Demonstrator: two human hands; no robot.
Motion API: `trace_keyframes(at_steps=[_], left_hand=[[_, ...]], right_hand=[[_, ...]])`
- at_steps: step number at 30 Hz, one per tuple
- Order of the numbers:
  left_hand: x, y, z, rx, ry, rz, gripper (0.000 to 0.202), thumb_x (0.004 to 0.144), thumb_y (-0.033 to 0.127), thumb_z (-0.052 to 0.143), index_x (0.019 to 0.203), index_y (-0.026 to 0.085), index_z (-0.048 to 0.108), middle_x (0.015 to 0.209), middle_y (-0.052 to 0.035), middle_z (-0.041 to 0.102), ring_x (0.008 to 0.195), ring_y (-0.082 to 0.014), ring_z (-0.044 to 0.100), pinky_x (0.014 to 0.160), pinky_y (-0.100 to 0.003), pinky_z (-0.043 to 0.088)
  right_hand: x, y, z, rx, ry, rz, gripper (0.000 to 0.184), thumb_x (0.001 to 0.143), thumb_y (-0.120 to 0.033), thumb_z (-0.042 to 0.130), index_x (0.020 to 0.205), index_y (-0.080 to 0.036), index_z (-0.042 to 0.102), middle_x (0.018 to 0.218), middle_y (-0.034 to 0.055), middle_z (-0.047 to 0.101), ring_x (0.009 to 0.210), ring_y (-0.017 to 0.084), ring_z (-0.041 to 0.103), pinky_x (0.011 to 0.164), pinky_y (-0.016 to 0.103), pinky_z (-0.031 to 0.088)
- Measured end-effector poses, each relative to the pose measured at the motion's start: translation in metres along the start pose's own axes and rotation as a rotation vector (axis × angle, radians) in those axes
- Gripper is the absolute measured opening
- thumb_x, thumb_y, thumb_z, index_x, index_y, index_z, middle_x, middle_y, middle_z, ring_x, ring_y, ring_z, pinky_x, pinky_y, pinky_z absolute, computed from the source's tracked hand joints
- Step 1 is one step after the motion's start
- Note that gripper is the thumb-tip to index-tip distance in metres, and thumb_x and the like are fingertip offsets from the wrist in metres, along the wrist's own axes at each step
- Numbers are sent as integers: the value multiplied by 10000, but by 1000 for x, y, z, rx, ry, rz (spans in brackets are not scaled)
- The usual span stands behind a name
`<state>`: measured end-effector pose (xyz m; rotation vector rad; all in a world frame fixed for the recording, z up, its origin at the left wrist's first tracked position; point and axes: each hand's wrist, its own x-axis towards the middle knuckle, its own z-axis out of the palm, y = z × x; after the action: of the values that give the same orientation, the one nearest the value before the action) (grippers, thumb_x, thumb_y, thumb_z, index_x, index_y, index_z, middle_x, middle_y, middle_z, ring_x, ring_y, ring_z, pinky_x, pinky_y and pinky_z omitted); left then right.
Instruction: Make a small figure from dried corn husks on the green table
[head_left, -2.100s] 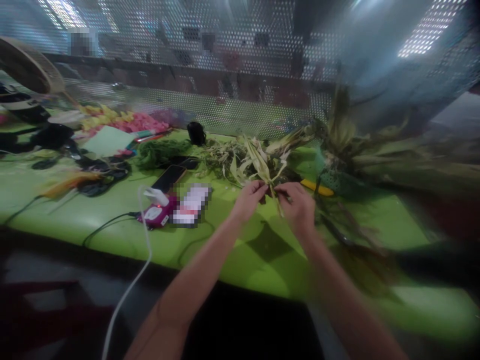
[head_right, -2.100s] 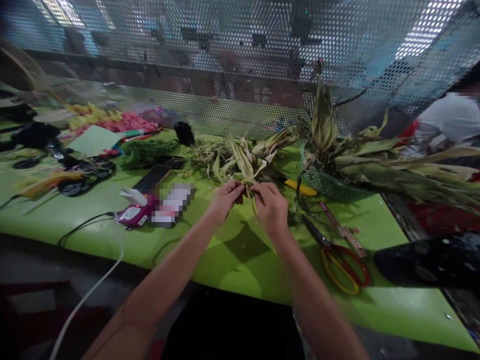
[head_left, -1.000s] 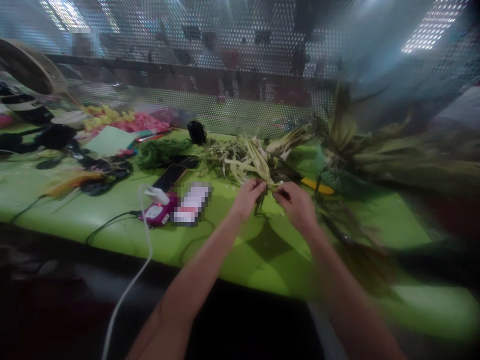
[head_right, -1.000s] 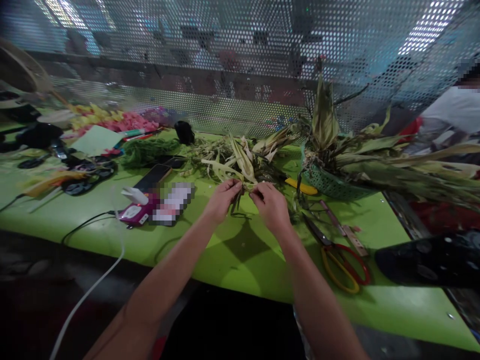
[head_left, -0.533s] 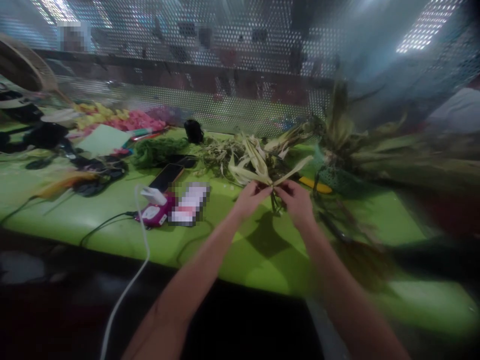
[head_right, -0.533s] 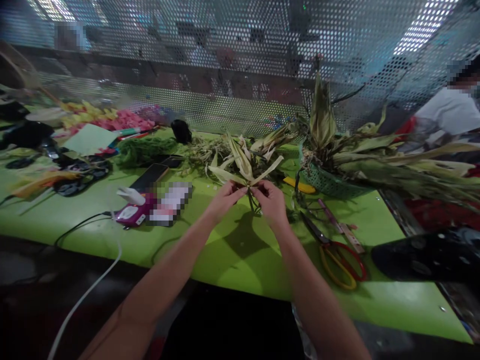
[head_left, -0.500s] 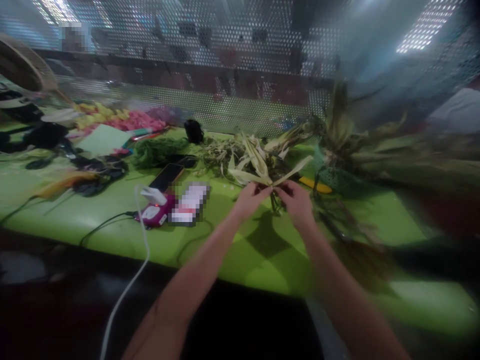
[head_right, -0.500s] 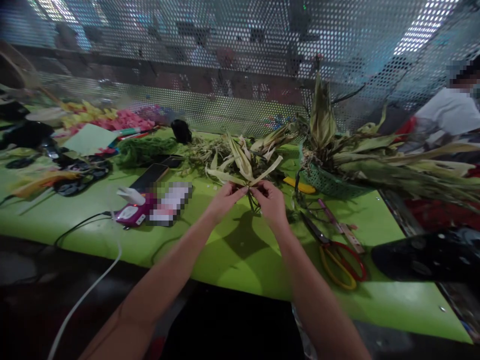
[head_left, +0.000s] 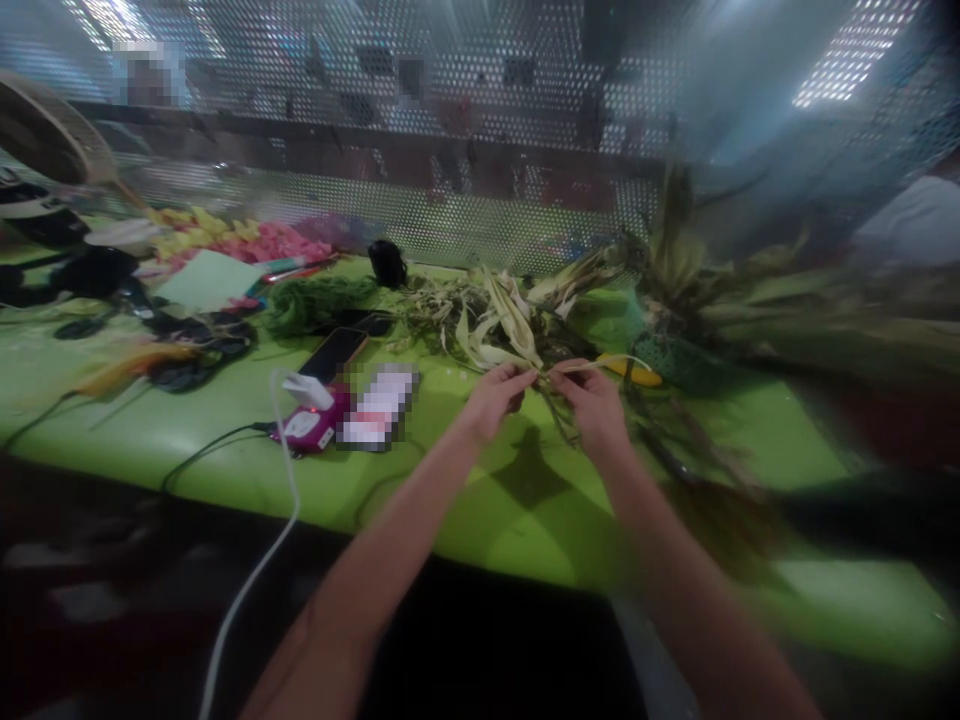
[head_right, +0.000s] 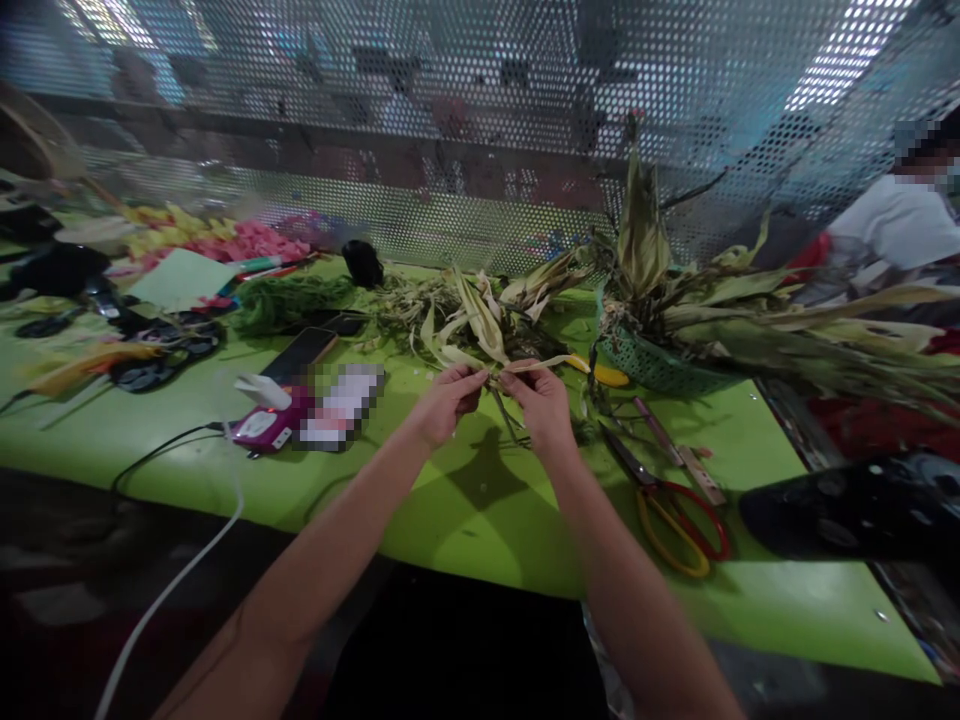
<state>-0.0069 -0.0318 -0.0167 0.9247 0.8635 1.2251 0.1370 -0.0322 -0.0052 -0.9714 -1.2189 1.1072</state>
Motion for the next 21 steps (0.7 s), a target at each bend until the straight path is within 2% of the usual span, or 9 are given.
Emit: trace_keyframes(at_steps=[4,8,15,21], left_hand=[[-2,2,0,9,-46,-1,395,721,456,728,700,176,450,548,84,321,427,-25,262,419,-194,143],[-6,3,6,-34,-70,1,419,749,470,701,683,186,401,535,89,295,420,-28,252,415,-195,142],[-10,7,8,142,-118,8,347,719,422,736,761,152,522,619,52,455,473,-29,298,453,-207,185],[-8,7,7,201,-166,74,293,723,379,733,749,140,565,669,13,548,617,-79,460,594,-224,338]], right_hand=[[1,1,-2,-59,15,-77,244,656,-383,762,760,-196,645,756,4,630,737,151,561,746,308,474],[1,4,-3,-103,53,-129,233,675,-378,756,774,-190,661,784,14,647,727,151,568,725,308,476],[4,5,-5,-117,74,-113,197,654,-332,750,747,-183,662,731,5,650,713,156,580,717,311,476],[4,7,-6,-120,137,-75,173,643,-309,716,729,-181,640,685,-14,627,685,146,555,707,301,460]])
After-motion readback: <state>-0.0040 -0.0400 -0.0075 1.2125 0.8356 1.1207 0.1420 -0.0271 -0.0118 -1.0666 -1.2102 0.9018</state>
